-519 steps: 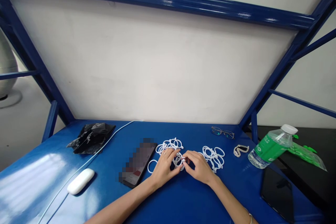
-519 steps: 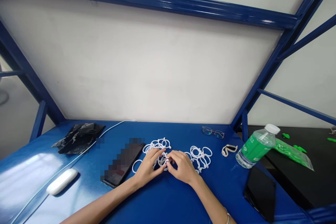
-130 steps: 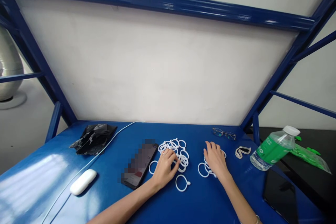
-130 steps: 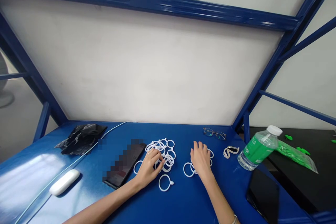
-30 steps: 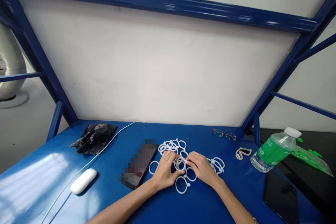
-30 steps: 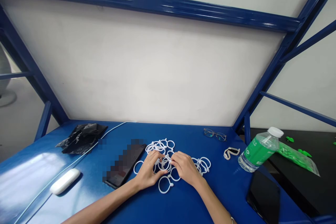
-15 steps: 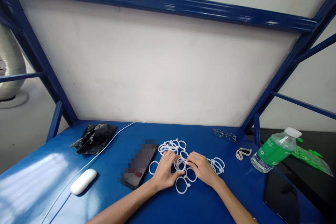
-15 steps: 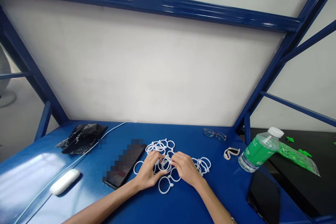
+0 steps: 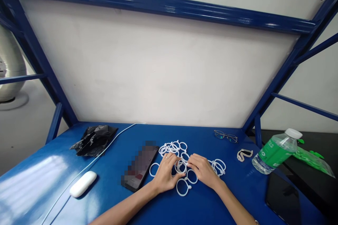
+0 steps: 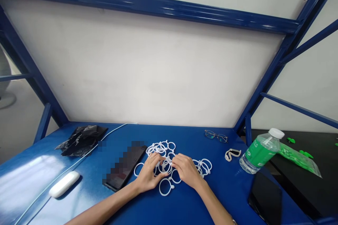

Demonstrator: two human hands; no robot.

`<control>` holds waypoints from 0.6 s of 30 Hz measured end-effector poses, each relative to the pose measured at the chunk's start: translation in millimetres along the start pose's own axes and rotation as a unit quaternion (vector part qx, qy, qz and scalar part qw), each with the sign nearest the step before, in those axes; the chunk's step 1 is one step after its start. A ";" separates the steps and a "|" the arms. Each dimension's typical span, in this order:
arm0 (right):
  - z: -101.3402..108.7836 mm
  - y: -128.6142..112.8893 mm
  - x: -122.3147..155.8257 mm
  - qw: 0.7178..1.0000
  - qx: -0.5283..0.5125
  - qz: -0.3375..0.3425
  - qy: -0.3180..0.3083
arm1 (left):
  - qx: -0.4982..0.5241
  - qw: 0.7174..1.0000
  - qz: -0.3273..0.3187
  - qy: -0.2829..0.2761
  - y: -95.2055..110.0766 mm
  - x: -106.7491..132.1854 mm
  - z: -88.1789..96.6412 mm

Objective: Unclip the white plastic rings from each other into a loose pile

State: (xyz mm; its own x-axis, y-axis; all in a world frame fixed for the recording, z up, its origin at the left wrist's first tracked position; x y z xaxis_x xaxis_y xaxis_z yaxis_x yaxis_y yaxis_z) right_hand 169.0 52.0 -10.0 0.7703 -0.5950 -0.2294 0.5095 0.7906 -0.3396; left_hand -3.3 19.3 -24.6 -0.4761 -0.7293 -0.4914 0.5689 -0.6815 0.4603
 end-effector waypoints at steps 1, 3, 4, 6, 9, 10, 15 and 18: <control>0.0 -0.2 0.1 1.000 -0.001 -0.001 0.000 | -0.002 1.000 0.000 0.000 0.0 0.2 -0.1; 0.5 -0.7 0.1 1.000 -0.006 -0.004 0.002 | -0.003 1.000 0.003 0.001 -0.3 0.5 -0.6; 1.0 -1.0 0.1 1.000 -0.010 -0.009 0.002 | -0.002 1.000 0.007 0.001 -0.6 0.7 -0.9; 2.4 -1.7 0.1 1.000 -0.020 -0.024 0.001 | 0.001 1.000 0.020 -0.004 -1.5 0.8 -1.6; 6.0 -3.1 0.2 0.999 -0.020 -0.046 -0.002 | 0.001 0.999 0.042 -0.012 -2.7 0.8 -2.6; 7.5 -3.5 0.2 0.999 -0.017 -0.052 0.000 | -0.004 0.999 0.048 -0.011 -3.2 0.8 -2.9; 14.4 0.9 1.5 0.995 0.008 -0.101 0.003 | -0.028 0.997 0.077 0.007 -8.5 0.1 -4.6; 17.6 7.5 3.9 0.990 0.021 -0.141 -0.007 | -0.037 0.994 0.101 0.014 -12.4 -0.5 -5.7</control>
State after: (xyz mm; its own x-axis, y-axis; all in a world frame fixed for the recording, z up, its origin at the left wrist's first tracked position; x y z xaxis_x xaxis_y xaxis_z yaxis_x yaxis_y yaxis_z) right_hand 182.5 58.1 2.6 0.6011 -0.7904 -0.1181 0.7196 0.5996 -0.3503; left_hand -6.3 28.5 -34.3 -0.3284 -0.8486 -0.4148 0.6999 -0.5135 0.4964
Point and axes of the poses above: each hand's wrist, its own x-axis away from the middle knuckle, its own z-axis out of the back of the hand, y = z × x, the point moved 3 cm from there along -x, towards the middle knuckle, and after that the axes turned 12 degrees about -y, right-handed, at the moved point
